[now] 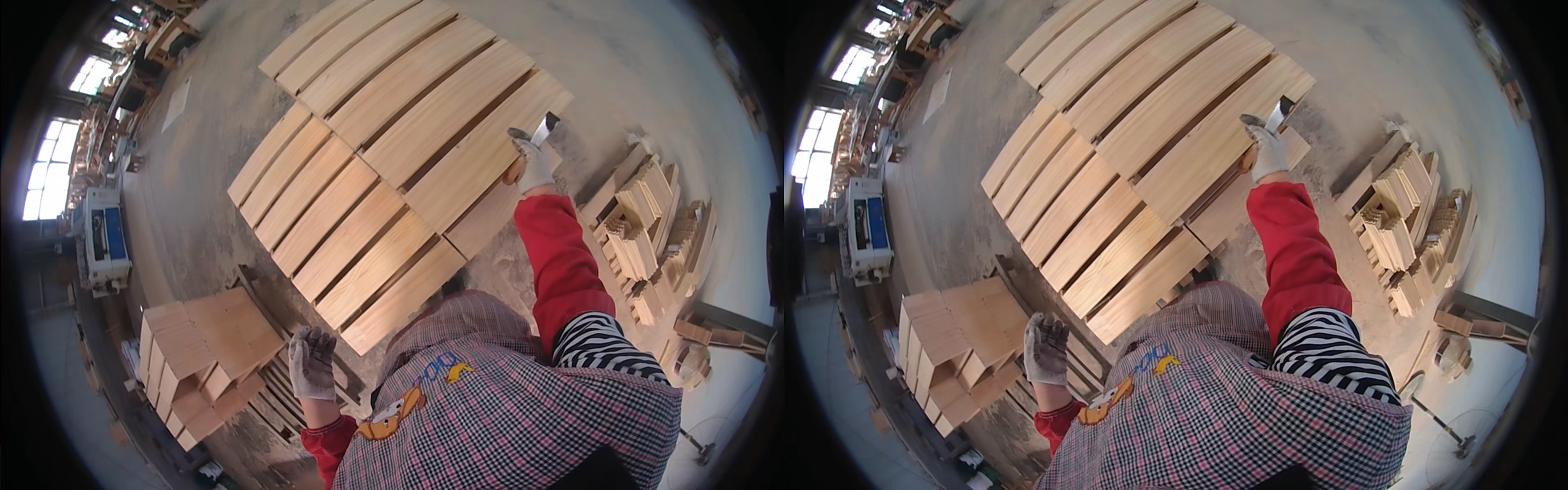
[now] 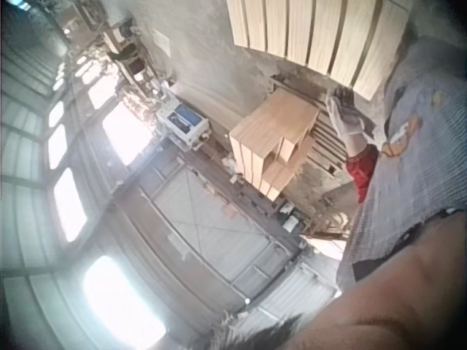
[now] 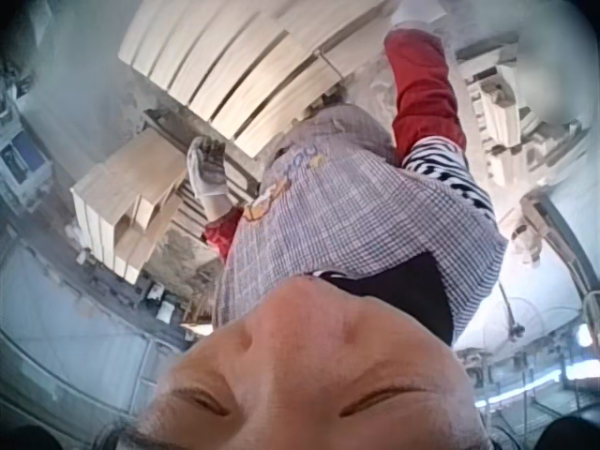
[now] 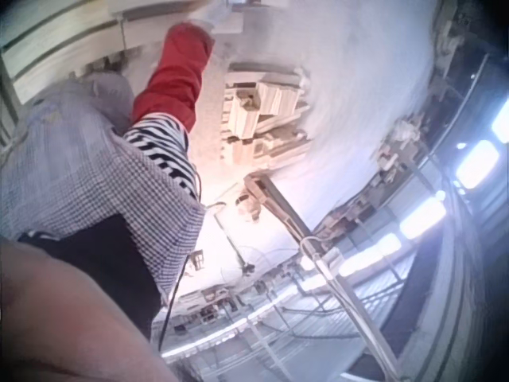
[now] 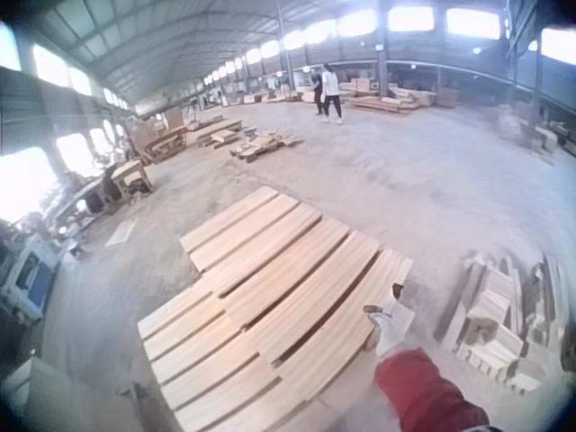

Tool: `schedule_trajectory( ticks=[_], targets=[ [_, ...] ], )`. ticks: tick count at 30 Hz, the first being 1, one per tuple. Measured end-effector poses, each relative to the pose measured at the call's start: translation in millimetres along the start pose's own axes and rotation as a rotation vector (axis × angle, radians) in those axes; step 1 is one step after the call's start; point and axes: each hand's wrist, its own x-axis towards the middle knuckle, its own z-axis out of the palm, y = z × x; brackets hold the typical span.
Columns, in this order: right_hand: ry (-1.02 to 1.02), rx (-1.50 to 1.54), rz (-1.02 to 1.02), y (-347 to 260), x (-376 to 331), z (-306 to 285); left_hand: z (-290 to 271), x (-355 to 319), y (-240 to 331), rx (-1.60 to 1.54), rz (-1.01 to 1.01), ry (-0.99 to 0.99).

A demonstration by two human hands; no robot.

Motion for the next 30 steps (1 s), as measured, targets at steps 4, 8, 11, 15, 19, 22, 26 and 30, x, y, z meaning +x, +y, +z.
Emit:
schedule_trajectory(
  ticks=[4, 8, 11, 15, 19, 22, 26, 30],
  targets=[
    [0.004, -0.011, -0.032, 2.4, 6.1, -3.9, 1.6, -4.7, -5.9, -0.008, 0.007, -0.013],
    [-0.016, 0.048, 0.104, 16.0, 19.7, -20.3, -3.4, -8.1, -11.2, -0.033, 0.004, -0.019],
    [0.021, 0.036, 0.124, 8.2, 18.3, -10.3, -6.0, -12.5, -14.4, -0.067, 0.003, -0.004],
    [-0.003, -0.009, 0.123, 0.2, 22.1, -16.9, -6.5, -15.1, -16.4, -0.046, -0.010, 0.049],
    [-0.107, -0.232, 0.033, -1.0, 20.1, -20.7, -2.4, -16.5, -17.8, -0.033, -0.023, 0.059],
    [-0.051, -0.115, 0.146, -4.6, 16.8, -15.2, -2.7, -14.7, -19.5, -0.018, -0.034, 0.019],
    [-0.029, -0.140, 0.083, 0.4, 15.8, -11.3, -2.9, -10.8, -23.5, -0.021, -0.030, 0.029],
    [0.009, 0.014, 0.157, 9.5, 22.1, -15.1, 6.8, -8.2, -23.0, -0.034, -0.033, 0.006]
  ],
)
